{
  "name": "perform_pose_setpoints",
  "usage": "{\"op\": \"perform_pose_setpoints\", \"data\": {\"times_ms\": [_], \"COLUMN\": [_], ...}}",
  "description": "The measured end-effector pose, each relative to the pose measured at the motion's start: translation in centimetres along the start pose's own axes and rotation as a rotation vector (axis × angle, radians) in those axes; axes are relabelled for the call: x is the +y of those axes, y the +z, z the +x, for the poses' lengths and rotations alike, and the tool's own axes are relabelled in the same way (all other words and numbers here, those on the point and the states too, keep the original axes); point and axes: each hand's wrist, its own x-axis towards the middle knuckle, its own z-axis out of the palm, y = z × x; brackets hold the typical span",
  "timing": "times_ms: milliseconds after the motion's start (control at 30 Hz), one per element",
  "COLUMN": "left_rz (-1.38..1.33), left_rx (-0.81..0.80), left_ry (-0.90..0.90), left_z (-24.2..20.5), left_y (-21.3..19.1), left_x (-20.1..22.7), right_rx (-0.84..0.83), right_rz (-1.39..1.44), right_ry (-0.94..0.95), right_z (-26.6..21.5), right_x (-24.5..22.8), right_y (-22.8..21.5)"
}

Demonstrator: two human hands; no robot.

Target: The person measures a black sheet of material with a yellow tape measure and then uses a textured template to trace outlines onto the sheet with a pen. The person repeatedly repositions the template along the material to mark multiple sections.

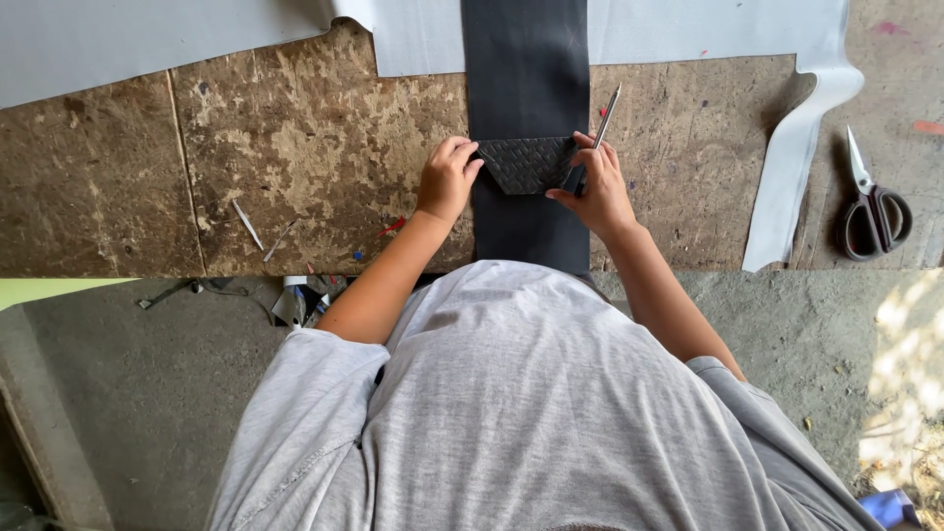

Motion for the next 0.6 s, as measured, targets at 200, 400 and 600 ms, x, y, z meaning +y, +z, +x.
{"op": "perform_pose_setpoints", "data": {"times_ms": [200,400,600], "left_rz": [0.017,-0.009,0.002], "left_rx": [-0.015,-0.004,-0.01], "left_ry": [-0.005,-0.003,-0.005], "left_z": [0.11,0.28,0.4], "left_y": [0.09,-0.1,-0.17], "left_x": [0.01,-0.02,0.11], "right_rx": [-0.006,-0.003,0.003], "right_rz": [0.004,0.0,-0.015], "right_ry": [0.02,0.018,0.004], "right_z": [0.25,0.47,0.63], "right_x": [0.12,0.09,0.09], "right_y": [0.07,0.2,0.23]}}
